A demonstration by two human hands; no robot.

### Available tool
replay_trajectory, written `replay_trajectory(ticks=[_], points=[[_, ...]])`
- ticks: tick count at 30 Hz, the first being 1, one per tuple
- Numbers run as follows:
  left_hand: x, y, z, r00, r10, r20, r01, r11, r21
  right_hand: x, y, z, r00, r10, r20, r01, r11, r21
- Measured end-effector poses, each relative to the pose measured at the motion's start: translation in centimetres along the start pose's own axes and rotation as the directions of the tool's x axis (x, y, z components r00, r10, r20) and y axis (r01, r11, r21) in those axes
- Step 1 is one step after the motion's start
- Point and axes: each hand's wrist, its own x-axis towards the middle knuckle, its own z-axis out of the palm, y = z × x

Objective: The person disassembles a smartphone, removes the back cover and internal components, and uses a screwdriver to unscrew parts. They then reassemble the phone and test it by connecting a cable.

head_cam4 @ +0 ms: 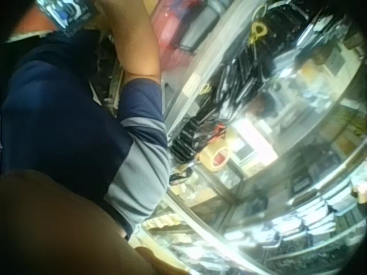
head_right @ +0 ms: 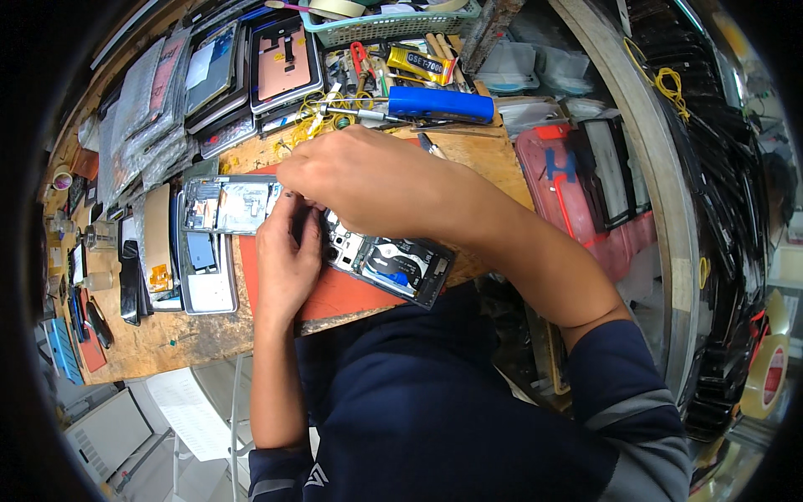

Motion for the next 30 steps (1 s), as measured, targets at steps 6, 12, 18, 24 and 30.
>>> replay_trajectory(ticks=[6, 12, 18, 24, 30], points=[[-0.9, 0.8, -0.3, 0.987, 0.092, -0.128, -0.088, 0.995, 0.040, 0.8, -1.9, -1.1, 0.982, 0.139, 0.129, -0.105, 0.965, -0.242], [-5.2, 1.8, -6.9, 0.947, 0.104, -0.304, 0.030, 0.914, 0.405, -0.4, -1.5, -1.4, 0.955, 0.238, 0.177, -0.173, 0.932, -0.320], [-7.9, -0.5, -14.1, 0.941, -0.159, -0.298, 0.310, 0.756, 0.577, -0.3, -1.9, -1.2, 0.984, 0.166, 0.062, -0.146, 0.958, -0.246], [-6.5, -1.1, -13.4, 0.991, -0.108, -0.085, 0.136, 0.722, 0.679, -0.2, -1.0, -1.4, 0.982, 0.164, 0.092, -0.140, 0.965, -0.221], [-5.3, -0.9, -12.8, 0.994, -0.055, -0.097, 0.106, 0.742, 0.662, 0.1, -1.1, -1.6, 0.969, 0.197, 0.147, -0.164, 0.964, -0.211]])
